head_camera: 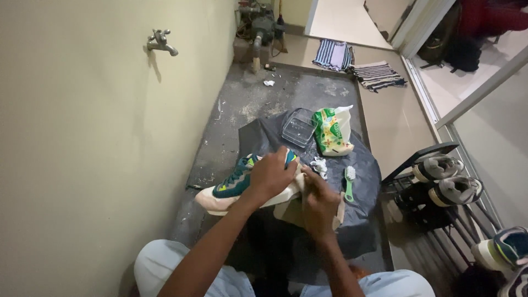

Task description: The person scrubs a white and teal sneaker with a green brush and wipes it with a cloth. They rotate the shoe to clean the sides, sole, and upper, then wipe the surface with a cloth.

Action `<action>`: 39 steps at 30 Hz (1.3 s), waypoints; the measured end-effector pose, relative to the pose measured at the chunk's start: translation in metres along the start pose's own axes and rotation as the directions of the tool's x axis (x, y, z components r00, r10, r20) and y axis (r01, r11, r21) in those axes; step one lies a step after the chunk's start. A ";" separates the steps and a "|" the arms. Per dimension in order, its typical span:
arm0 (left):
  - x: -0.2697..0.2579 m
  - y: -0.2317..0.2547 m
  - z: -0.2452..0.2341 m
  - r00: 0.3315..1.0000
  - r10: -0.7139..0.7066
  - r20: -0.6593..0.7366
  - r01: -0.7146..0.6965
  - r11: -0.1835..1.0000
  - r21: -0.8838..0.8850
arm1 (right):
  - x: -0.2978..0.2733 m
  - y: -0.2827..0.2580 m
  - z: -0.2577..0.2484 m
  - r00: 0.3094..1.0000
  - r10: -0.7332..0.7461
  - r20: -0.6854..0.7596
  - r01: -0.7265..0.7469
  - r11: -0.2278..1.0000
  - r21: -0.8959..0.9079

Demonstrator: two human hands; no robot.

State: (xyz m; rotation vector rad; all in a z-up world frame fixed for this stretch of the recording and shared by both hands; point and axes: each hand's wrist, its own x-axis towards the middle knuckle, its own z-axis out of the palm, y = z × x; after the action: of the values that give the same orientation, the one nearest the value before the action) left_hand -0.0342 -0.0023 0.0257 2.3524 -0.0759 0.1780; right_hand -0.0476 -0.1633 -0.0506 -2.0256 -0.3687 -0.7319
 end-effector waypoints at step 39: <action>-0.005 0.003 -0.006 0.958 0.237 -0.159 -0.280 0.670 -0.688 | 0.017 -0.056 -0.056 0.948 0.315 0.046 -0.310 0.879 0.362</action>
State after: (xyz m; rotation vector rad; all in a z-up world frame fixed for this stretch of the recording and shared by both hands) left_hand -0.0402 -0.0002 0.0311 1.5440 -0.3875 0.2953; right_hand -0.0830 -0.1813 0.0200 -1.6695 -0.1469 -0.4368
